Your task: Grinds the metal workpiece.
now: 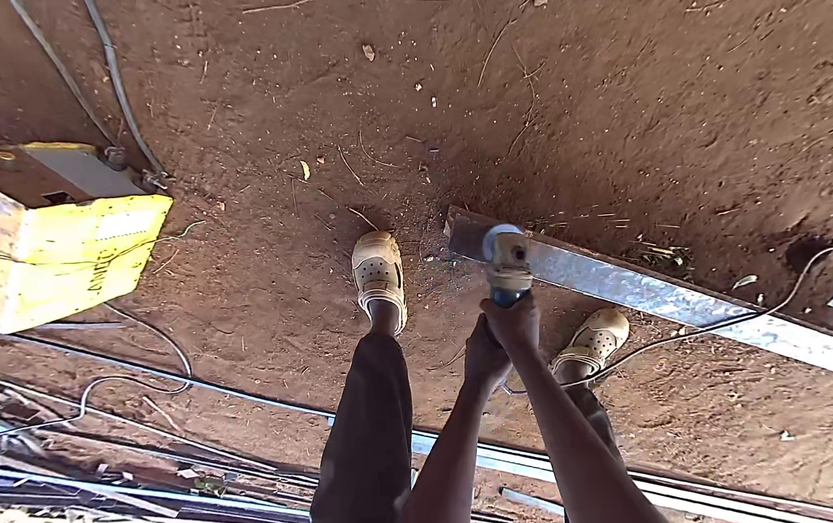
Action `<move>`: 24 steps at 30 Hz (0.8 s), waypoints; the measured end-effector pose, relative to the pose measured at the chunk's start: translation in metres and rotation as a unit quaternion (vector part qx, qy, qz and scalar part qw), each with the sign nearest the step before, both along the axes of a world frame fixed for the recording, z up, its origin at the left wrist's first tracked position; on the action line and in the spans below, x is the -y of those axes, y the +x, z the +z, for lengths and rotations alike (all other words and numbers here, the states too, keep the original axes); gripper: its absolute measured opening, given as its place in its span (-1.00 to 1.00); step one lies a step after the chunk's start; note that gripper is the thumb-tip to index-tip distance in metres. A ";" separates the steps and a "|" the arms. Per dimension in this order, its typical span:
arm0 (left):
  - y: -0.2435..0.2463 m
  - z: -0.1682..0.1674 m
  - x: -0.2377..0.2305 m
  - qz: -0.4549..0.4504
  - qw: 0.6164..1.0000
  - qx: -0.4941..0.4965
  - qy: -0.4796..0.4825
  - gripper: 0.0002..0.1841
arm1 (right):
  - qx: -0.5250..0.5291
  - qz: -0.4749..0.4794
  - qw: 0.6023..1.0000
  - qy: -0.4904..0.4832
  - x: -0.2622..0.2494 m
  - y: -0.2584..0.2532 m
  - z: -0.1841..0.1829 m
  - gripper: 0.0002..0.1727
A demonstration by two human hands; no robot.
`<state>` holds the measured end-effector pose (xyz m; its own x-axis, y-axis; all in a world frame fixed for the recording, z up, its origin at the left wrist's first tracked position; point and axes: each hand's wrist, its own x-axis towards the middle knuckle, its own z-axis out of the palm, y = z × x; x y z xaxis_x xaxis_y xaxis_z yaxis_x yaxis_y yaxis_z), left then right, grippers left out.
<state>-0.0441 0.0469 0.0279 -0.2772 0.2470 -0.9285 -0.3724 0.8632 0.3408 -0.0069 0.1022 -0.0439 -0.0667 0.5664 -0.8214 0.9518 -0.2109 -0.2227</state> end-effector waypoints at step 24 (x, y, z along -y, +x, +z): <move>0.066 0.010 -0.073 -0.083 0.993 0.072 -0.052 -0.54 | 0.036 -0.081 0.996 0.004 -0.078 0.076 0.011 -0.33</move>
<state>0.0217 0.1202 0.0382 -0.1022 0.1796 -0.9784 -0.2604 0.9444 0.2006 0.0695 0.1804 -0.0326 0.0845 0.5720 -0.8159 0.9192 -0.3609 -0.1578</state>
